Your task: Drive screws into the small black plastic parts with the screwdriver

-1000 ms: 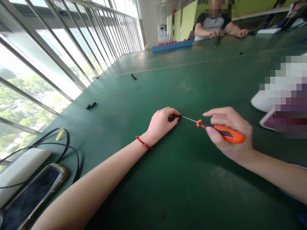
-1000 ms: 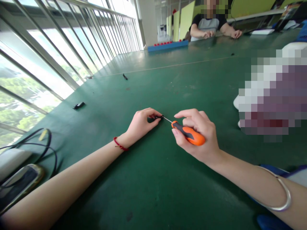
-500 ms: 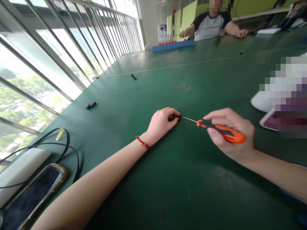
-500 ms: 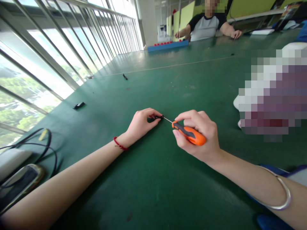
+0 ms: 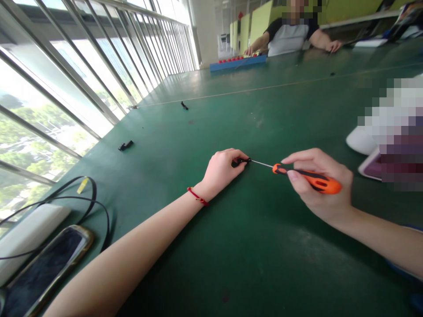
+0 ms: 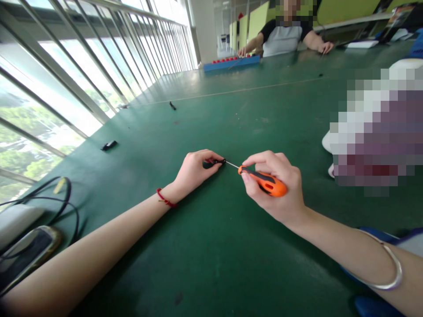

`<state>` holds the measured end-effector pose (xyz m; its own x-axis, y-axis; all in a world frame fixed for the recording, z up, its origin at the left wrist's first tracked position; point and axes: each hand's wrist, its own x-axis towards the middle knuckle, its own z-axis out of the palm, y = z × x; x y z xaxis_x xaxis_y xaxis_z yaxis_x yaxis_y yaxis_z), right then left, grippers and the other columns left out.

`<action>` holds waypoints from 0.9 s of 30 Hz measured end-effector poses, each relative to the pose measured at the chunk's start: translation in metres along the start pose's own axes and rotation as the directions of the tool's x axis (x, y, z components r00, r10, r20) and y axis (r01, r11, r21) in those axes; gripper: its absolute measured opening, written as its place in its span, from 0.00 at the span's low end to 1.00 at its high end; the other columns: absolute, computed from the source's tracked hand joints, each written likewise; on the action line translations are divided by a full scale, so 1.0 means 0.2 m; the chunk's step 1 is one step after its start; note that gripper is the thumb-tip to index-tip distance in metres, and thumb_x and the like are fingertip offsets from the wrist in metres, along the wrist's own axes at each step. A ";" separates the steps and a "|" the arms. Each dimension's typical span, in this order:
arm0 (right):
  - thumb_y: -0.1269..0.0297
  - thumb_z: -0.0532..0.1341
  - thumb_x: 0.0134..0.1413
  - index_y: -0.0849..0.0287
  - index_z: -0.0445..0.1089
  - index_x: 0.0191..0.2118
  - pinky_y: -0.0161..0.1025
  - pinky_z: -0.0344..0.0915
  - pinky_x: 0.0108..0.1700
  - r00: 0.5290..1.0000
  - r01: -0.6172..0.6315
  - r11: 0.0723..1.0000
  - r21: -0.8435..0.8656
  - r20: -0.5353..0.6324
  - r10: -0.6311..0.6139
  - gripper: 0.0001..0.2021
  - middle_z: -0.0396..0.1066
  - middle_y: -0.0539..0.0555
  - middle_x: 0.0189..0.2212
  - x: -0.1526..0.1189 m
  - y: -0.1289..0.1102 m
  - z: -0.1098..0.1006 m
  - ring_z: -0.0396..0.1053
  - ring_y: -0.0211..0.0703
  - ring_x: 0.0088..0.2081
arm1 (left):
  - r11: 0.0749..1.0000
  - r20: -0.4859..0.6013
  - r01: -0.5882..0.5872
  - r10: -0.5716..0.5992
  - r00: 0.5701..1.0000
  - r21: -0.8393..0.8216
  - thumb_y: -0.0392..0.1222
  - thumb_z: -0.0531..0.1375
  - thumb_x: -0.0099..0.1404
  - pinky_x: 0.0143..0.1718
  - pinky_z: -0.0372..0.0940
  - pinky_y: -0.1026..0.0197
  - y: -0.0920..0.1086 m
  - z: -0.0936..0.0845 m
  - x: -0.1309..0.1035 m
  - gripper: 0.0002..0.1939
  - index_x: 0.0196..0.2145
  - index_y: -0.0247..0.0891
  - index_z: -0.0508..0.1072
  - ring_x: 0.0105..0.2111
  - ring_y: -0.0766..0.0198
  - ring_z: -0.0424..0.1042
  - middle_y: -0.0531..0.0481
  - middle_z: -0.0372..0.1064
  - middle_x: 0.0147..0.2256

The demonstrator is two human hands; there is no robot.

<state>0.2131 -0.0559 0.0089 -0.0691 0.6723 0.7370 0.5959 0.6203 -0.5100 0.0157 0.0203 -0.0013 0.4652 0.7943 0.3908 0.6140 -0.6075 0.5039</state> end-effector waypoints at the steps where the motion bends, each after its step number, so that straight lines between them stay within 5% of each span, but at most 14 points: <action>1: 0.66 0.61 0.50 0.50 0.68 0.35 0.42 0.62 0.28 1.000 0.001 1.000 -0.006 -0.008 -0.001 0.05 0.65 0.45 0.19 0.00 0.00 0.00 0.64 0.40 0.21 | 1.000 -0.001 0.001 -0.001 1.000 0.000 0.36 0.57 0.59 0.37 0.66 0.63 0.00 0.00 0.00 0.09 0.36 0.38 0.76 0.32 0.66 0.71 0.51 0.74 0.34; 5: 0.71 0.63 0.44 0.51 0.67 0.43 0.43 0.66 0.34 0.988 0.070 0.991 0.112 -0.142 -0.054 0.17 0.67 0.52 0.32 0.01 0.02 0.02 0.68 0.43 0.31 | 1.000 -0.005 0.009 -0.009 1.000 0.000 0.36 0.57 0.60 0.36 0.66 0.63 0.00 0.00 0.00 0.09 0.36 0.38 0.76 0.32 0.66 0.71 0.52 0.75 0.33; 8: 0.73 0.65 0.39 0.53 0.63 0.49 0.43 0.66 0.34 0.990 0.080 0.973 0.217 -0.130 -0.052 0.27 0.64 0.53 0.34 0.01 0.04 0.02 0.66 0.43 0.32 | 1.000 -0.004 0.015 -0.015 1.000 -0.006 0.37 0.57 0.59 0.36 0.66 0.64 0.00 0.00 0.00 0.09 0.36 0.38 0.76 0.32 0.66 0.72 0.52 0.75 0.33; 14: 0.68 0.62 0.49 0.54 0.68 0.35 0.41 0.62 0.31 0.998 0.057 0.998 -0.020 0.024 -0.057 0.06 0.64 0.45 0.18 0.00 0.00 0.00 0.62 0.37 0.21 | 1.000 -0.003 0.021 -0.021 1.000 -0.013 0.37 0.57 0.59 0.36 0.66 0.64 0.00 0.00 0.00 0.09 0.36 0.38 0.77 0.32 0.66 0.72 0.52 0.75 0.33; 21: 0.71 0.64 0.43 0.52 0.65 0.46 0.43 0.66 0.35 0.987 0.065 0.989 0.131 -0.152 -0.044 0.21 0.66 0.52 0.35 0.01 0.03 0.03 0.67 0.43 0.33 | 1.000 -0.015 0.026 -0.026 1.000 -0.018 0.37 0.57 0.59 0.36 0.65 0.64 -0.01 0.01 0.00 0.09 0.35 0.38 0.77 0.31 0.66 0.72 0.53 0.75 0.33; 24: 0.71 0.65 0.41 0.53 0.63 0.48 0.41 0.64 0.31 0.996 0.045 0.986 0.162 -0.082 -0.032 0.24 0.64 0.48 0.27 0.01 0.03 0.02 0.65 0.40 0.27 | 0.999 -0.008 0.029 -0.029 1.000 -0.020 0.37 0.58 0.59 0.36 0.66 0.64 -0.01 0.01 0.00 0.09 0.35 0.38 0.77 0.31 0.66 0.72 0.52 0.75 0.33; 27: 0.69 0.62 0.48 0.53 0.67 0.40 0.39 0.59 0.27 1.000 0.005 0.999 0.037 0.004 -0.005 0.11 0.61 0.44 0.17 0.00 0.00 0.01 0.59 0.35 0.19 | 0.999 -0.007 0.029 -0.029 1.000 -0.019 0.37 0.58 0.59 0.36 0.66 0.64 -0.01 0.01 0.01 0.08 0.35 0.38 0.77 0.31 0.66 0.72 0.52 0.76 0.33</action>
<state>0.2125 -0.0552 0.0084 -0.0757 0.6707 0.7379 0.5653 0.6385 -0.5223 0.0161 0.0219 -0.0024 0.4425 0.8118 0.3811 0.6151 -0.5840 0.5298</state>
